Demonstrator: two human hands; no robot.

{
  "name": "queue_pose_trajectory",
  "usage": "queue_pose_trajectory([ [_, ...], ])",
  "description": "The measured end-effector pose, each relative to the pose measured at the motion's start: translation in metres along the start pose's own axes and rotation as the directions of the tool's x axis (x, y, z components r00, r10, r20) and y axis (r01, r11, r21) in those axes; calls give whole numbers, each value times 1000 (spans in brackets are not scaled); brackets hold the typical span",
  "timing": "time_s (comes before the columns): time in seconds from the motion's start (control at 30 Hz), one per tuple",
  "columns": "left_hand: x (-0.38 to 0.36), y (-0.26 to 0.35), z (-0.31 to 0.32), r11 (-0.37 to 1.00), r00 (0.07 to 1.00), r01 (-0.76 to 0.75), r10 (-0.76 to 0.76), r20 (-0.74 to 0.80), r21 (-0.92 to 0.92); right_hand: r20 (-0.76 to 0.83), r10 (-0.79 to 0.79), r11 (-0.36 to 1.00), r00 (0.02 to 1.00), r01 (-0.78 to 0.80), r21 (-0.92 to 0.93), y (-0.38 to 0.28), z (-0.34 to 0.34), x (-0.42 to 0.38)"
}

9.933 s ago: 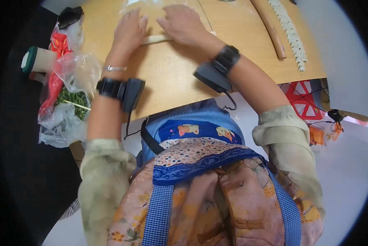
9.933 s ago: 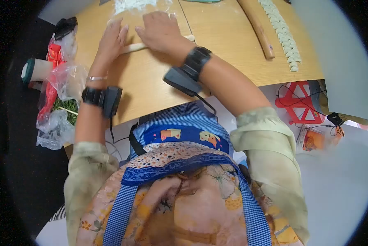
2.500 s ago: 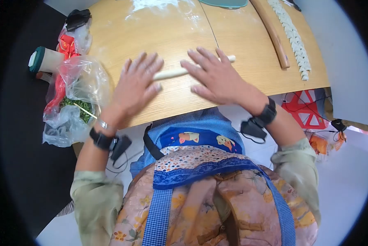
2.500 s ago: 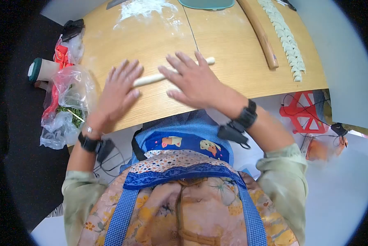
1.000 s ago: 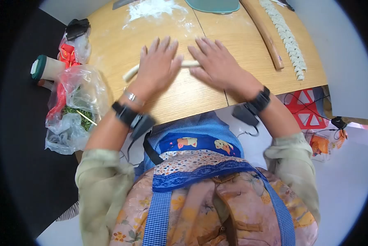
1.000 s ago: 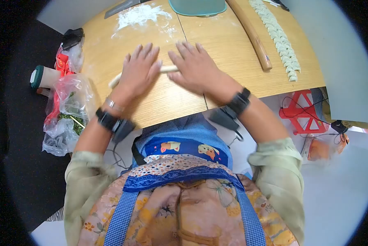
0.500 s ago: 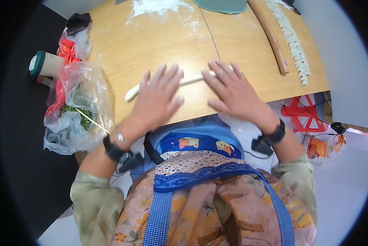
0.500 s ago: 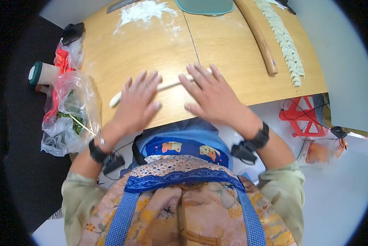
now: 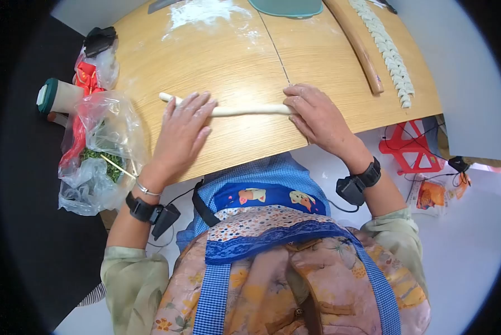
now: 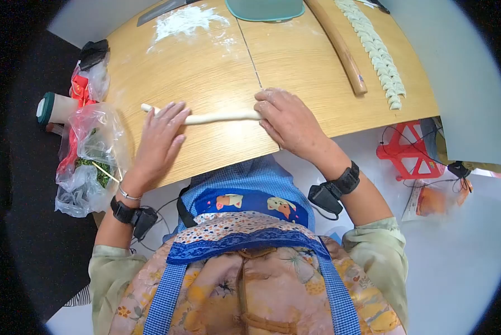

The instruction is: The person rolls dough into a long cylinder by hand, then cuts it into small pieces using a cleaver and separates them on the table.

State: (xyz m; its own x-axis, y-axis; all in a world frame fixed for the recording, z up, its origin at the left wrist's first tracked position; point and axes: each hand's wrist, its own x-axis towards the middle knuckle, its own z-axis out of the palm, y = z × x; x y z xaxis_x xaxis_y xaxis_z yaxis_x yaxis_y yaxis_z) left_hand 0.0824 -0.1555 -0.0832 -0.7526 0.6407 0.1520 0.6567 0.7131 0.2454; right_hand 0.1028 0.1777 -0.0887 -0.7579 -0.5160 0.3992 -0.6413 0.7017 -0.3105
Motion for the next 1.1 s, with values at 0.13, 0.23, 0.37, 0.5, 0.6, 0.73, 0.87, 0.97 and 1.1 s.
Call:
queue_pose_trajectory([
  [0.13, 1, -29, -7, 987, 970, 50, -12, -243, 154, 55, 78, 997, 995, -77, -15, -2, -9, 7],
  [0.23, 5, -49, -19, 936, 950, 302, -311, -22, -182, 64, 240, 935, 969, -248, 253, 5, -13, 14],
  [0.37, 9, -63, -30, 619, 946, 268, -313, 81, -738, 98, 375, 667, 922, -341, 662, 20, -35, 21],
  [0.5, 15, -62, -50, 611, 961, 250, -253, 114, -751, 235, 414, 623, 879, -462, 631, 49, -49, 27],
  [0.6, 28, -75, -48, 777, 906, 422, -342, 249, -467, 174, 500, 859, 848, -511, 21, 55, -46, 39],
  [0.73, 73, -73, -21, 895, 923, 190, -303, -238, -403, -107, 268, 956, 958, -277, -93, 39, 3, 86],
  [0.87, 102, -50, 34, 973, 920, 224, -194, -341, 49, 19, 151, 961, 988, -142, -236, 17, 59, 101],
  [0.97, 65, -8, 32, 963, 965, 186, -141, -223, 195, 135, 120, 948, 984, -73, -311, -3, 47, 78],
  [1.1, -6, 35, 8, 992, 999, -32, 28, 35, 119, 334, -58, 977, 941, 122, -173, -31, 16, 18],
])
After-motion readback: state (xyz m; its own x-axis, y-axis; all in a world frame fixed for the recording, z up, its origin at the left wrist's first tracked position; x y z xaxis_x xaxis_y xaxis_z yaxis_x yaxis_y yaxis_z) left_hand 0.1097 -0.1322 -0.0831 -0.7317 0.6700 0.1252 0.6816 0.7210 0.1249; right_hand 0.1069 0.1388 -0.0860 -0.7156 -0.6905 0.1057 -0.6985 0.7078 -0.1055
